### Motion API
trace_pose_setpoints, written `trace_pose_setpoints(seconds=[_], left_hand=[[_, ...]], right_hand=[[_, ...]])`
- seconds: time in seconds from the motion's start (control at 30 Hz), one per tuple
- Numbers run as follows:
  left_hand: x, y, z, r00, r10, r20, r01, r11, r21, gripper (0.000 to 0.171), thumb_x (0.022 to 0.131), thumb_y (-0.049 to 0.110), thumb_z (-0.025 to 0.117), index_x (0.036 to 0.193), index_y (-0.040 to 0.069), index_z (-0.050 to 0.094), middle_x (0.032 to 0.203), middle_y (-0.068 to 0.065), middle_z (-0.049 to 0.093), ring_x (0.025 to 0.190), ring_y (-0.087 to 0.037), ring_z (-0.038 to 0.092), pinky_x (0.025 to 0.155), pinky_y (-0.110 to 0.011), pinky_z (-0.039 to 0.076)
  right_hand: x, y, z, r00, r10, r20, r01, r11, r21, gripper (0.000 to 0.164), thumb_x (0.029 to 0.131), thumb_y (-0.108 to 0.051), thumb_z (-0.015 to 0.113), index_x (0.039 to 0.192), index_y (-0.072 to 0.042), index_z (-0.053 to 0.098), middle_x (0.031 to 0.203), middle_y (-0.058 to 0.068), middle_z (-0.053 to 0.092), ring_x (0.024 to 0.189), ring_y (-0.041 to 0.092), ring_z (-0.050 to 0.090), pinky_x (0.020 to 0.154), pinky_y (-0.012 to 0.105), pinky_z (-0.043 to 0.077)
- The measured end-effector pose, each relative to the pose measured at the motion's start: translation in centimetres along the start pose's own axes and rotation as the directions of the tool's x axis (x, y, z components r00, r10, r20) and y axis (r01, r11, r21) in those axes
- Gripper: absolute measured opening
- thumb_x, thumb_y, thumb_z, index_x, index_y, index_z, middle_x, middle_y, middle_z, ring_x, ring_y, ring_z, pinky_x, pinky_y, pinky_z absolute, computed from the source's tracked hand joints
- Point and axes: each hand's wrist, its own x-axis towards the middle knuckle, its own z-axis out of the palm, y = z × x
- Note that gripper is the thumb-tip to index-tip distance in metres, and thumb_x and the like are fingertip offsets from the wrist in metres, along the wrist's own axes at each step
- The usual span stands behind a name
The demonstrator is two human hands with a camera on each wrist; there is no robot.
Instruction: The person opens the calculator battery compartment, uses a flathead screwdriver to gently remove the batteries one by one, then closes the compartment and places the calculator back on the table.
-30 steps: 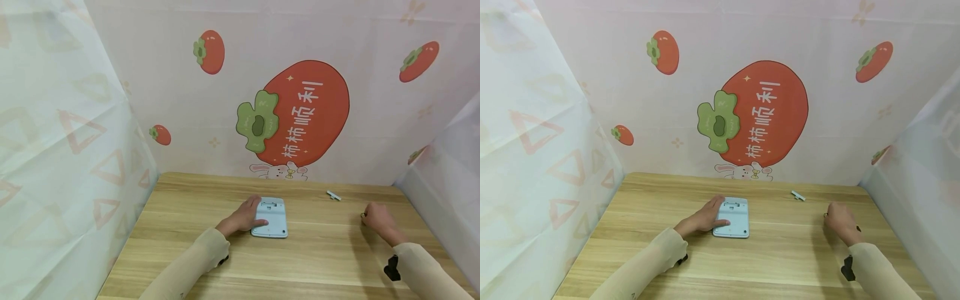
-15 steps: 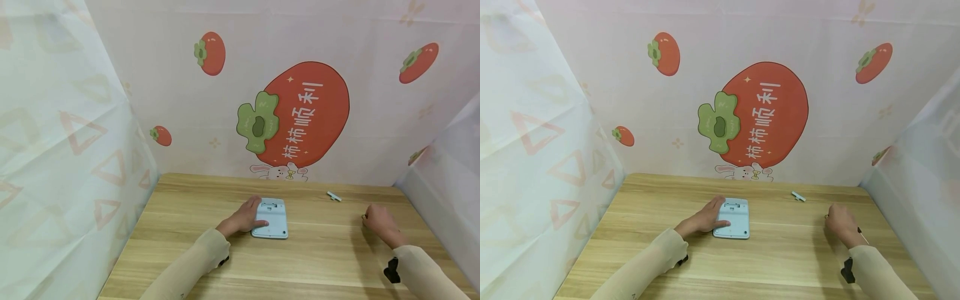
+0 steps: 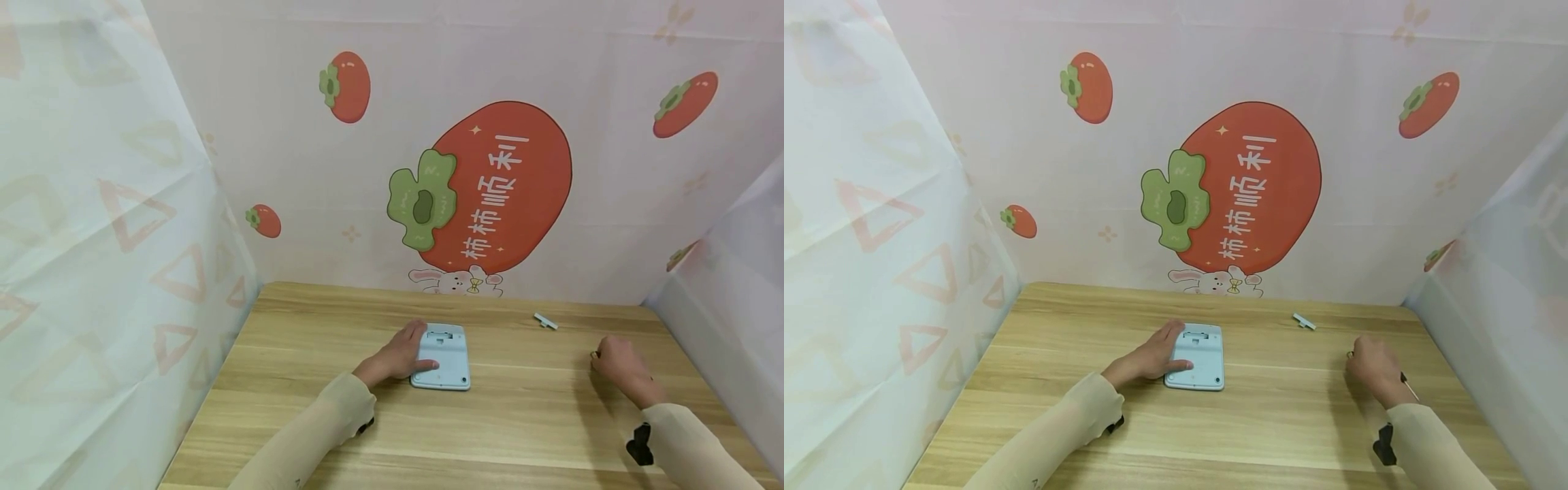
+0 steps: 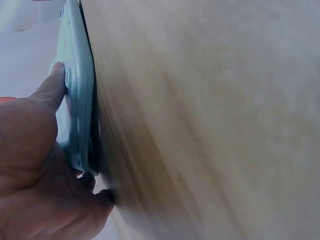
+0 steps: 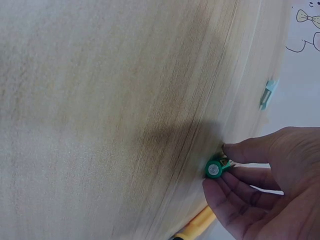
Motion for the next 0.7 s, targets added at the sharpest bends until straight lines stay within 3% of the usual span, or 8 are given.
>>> trace_pose_setpoints(seconds=[0.27,0.53,0.7], left_hand=[[-0.2,0.3,-0.5,1.0,-0.01,0.01,0.01,1.0,0.009,0.09,0.102,0.048,0.07,0.165,0.002,0.026,0.172,-0.016,0.025,0.16,-0.031,0.025,0.13,-0.047,0.024],[0.7,-0.6,0.6,1.0,-0.006,0.007,0.006,1.0,0.013,0.092,0.102,0.048,0.068,0.166,0.001,0.021,0.174,-0.017,0.022,0.162,-0.031,0.021,0.131,-0.047,0.02],[1.2,-1.0,1.0,1.0,-0.014,0.006,0.014,1.0,-0.007,0.094,0.101,0.049,0.07,0.167,0.002,0.021,0.174,-0.016,0.02,0.162,-0.031,0.02,0.131,-0.048,0.02]], right_hand=[[-0.3,-0.3,-0.2,1.0,0.012,0.016,-0.011,1.0,-0.002,0.048,0.091,-0.004,0.062,0.06,-0.022,0.03,0.06,-0.009,0.021,0.057,0.01,0.02,0.051,0.029,0.022],[-0.1,-0.3,-0.2,0.999,0.03,0.03,-0.03,0.999,-0.018,0.043,0.09,-0.006,0.061,0.06,-0.02,0.034,0.06,-0.008,0.025,0.057,0.012,0.026,0.051,0.03,0.025],[0.2,-0.7,-0.7,1.0,0.014,0.0,-0.014,0.998,-0.067,0.026,0.09,-0.01,0.059,0.068,-0.01,0.047,0.064,0.002,0.041,0.06,0.02,0.039,0.05,0.036,0.031]])
